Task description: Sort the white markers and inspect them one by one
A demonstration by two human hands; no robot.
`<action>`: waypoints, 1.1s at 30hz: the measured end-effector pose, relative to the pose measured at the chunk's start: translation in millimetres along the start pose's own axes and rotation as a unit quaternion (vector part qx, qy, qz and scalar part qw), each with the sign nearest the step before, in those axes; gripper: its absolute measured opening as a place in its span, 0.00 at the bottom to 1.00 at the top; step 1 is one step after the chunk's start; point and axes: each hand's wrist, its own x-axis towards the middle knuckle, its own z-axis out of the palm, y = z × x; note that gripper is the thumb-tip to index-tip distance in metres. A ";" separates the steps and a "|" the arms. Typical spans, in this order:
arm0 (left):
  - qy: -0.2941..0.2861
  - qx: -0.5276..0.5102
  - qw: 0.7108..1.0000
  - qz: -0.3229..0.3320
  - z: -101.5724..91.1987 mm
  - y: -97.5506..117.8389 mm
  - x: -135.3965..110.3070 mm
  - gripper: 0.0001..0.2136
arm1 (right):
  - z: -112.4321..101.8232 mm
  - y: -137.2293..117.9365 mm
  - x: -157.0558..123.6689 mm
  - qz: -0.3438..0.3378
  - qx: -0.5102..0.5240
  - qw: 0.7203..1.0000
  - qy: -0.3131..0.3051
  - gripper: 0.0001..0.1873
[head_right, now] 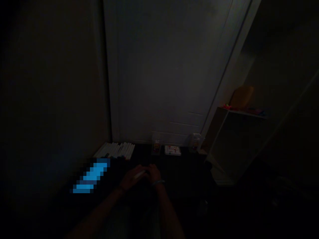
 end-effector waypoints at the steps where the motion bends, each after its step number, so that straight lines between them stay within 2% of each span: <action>1: 0.001 0.017 1.000 0.004 1.5 -1.5 -0.5 0.17 | 1.8 1.9 0.5 -0.001 0.004 1.000 -0.005 0.20; 6: -0.023 0.078 0.996 0.048 2.7 -2.7 2.4 0.18 | 8.3 9.7 2.7 0.025 0.052 0.998 -0.004 0.14; 10: -0.016 0.093 0.995 0.028 4.7 -2.6 4.9 0.16 | 11.1 10.8 3.0 0.044 0.090 0.995 -0.002 0.12; 21: 0.002 0.052 0.999 -0.002 2.0 4.8 5.0 0.14 | 7.1 6.3 4.8 0.064 0.119 0.991 -0.007 0.14; 28: -0.018 0.004 0.999 0.031 -1.3 -2.6 3.0 0.18 | -1.2 -2.2 3.1 0.045 0.070 0.996 -0.028 0.15; 33: -0.030 -0.046 0.998 0.027 -7.5 9.9 4.5 0.18 | -2.8 -6.5 1.0 0.038 0.046 0.998 -0.021 0.16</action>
